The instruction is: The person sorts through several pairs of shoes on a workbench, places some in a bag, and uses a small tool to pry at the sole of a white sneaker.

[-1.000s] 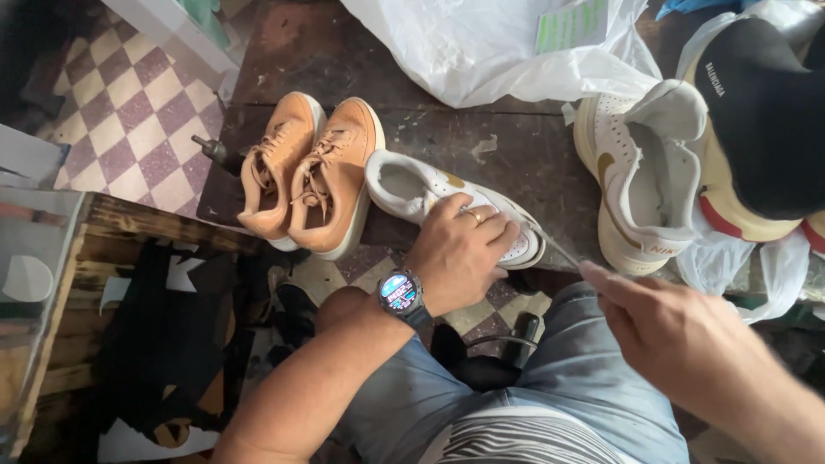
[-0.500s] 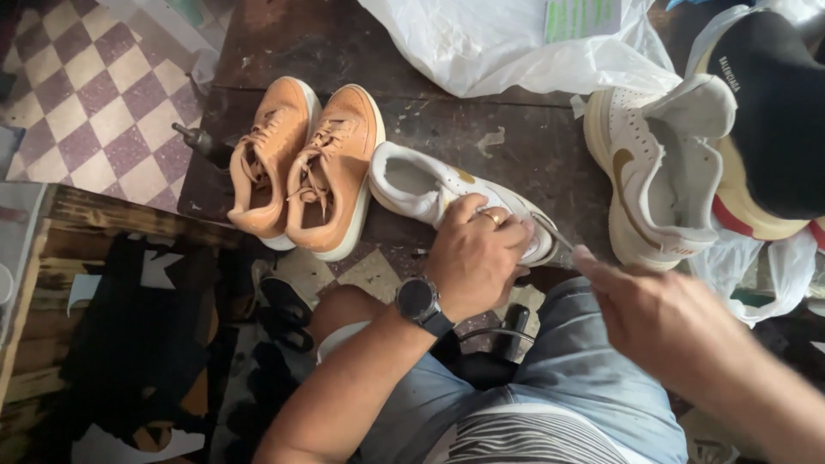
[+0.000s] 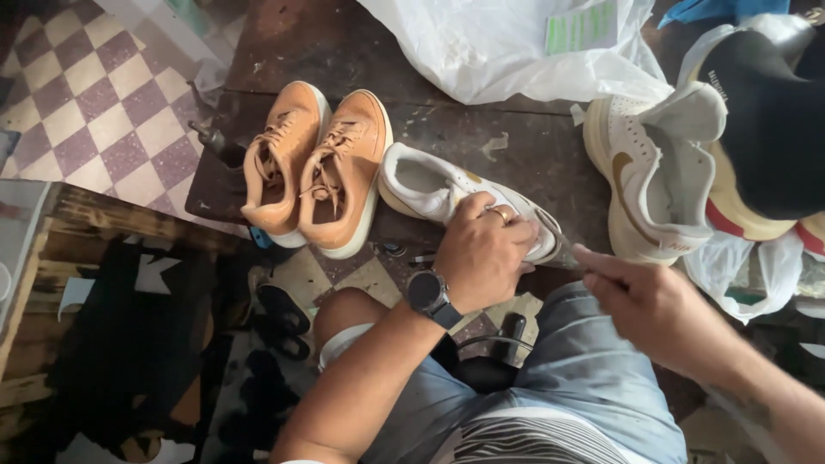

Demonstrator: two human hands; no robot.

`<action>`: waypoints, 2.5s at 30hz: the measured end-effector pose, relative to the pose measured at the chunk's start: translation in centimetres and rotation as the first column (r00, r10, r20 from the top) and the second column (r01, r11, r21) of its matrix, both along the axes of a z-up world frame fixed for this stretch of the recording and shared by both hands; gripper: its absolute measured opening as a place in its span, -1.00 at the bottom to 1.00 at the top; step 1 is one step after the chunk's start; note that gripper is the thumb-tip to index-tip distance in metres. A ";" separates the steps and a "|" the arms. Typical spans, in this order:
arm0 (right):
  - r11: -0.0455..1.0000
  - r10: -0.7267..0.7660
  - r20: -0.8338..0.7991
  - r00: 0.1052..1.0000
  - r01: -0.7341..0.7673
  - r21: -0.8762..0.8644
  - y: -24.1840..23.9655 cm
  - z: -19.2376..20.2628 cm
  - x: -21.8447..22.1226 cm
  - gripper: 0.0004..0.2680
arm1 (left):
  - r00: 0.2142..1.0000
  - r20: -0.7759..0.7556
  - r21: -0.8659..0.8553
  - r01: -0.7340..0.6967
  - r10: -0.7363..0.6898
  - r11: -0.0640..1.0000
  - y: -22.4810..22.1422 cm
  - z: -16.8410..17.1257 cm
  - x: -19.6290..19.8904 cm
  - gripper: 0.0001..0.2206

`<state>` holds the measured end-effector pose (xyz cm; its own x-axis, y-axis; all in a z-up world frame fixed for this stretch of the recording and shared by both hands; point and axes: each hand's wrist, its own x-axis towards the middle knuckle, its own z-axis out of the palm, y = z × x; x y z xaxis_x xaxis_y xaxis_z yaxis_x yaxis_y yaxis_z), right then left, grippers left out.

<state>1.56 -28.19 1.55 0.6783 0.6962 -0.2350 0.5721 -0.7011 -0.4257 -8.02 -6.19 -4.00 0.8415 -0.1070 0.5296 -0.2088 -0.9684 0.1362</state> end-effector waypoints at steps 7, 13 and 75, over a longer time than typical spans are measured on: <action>0.920 0.386 0.428 0.817 -0.303 -0.250 -2.0 -1.6 1.9 -0.53 | 1.000 -0.008 0.022 -0.008 0.009 1.000 -0.3 0.1 0.1 -0.84; 0.993 -0.088 -0.169 0.982 0.074 -0.087 0.7 1.4 0.7 -0.61 | 1.000 0.003 -0.005 -0.009 0.009 1.000 -0.2 -0.3 0.2 -0.88; 0.773 0.634 0.609 0.476 -0.367 -0.518 -1.8 -0.2 4.7 -0.47 | 0.995 -0.032 0.087 -0.086 0.090 0.992 -0.6 -0.9 0.4 -0.65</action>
<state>6.23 -29.97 1.38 0.2552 0.9628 -0.0886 0.8699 -0.1886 0.4557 -7.63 -6.83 -4.92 0.8679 -0.0750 0.4911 -0.1188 -0.9912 0.0584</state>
